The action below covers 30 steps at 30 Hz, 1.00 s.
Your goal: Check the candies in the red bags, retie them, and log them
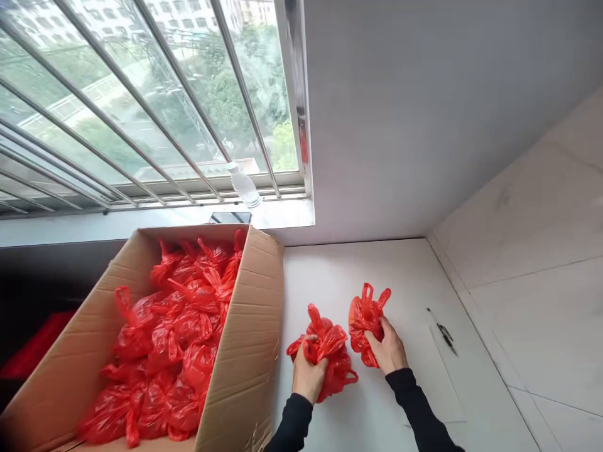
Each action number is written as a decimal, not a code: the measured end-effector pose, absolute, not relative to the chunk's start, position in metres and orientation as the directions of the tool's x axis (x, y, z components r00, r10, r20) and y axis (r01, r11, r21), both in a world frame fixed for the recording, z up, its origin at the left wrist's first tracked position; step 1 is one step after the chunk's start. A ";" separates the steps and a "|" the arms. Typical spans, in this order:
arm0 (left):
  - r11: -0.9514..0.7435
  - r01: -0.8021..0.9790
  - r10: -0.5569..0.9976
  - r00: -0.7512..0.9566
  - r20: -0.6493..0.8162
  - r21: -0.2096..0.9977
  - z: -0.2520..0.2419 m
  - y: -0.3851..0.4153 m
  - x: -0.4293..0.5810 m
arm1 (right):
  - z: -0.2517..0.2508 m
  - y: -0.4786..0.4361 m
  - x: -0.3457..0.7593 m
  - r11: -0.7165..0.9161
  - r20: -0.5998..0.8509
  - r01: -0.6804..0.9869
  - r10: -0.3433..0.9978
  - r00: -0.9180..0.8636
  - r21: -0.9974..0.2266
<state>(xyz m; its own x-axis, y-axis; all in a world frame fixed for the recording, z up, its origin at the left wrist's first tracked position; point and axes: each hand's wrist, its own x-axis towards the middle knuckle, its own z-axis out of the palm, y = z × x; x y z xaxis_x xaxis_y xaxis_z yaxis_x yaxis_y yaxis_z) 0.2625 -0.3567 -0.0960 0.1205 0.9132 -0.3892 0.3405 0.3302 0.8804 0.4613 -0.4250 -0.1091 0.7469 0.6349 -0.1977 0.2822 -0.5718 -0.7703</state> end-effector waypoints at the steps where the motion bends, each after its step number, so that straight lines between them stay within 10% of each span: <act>1: 0.313 0.381 0.920 0.106 -0.378 0.870 -0.097 -0.353 0.268 | -0.115 -0.417 0.467 -0.564 -0.215 0.292 0.665 0.715 -0.772; 12: 0.264 0.494 0.933 0.086 -0.348 0.829 -0.129 -0.361 0.258 | -0.138 -0.441 0.478 -0.366 -0.038 0.474 0.821 0.570 -0.801; 22: 0.004 0.524 1.000 -0.028 0.012 0.852 -0.188 -0.409 0.253 | -0.189 -0.509 0.458 -0.182 0.274 0.609 0.770 0.577 -0.772; 30: 0.249 -0.003 0.967 -0.054 -0.249 0.969 -0.186 -0.487 0.231 | -0.207 -0.635 0.429 -0.178 0.161 0.539 0.837 0.523 -0.823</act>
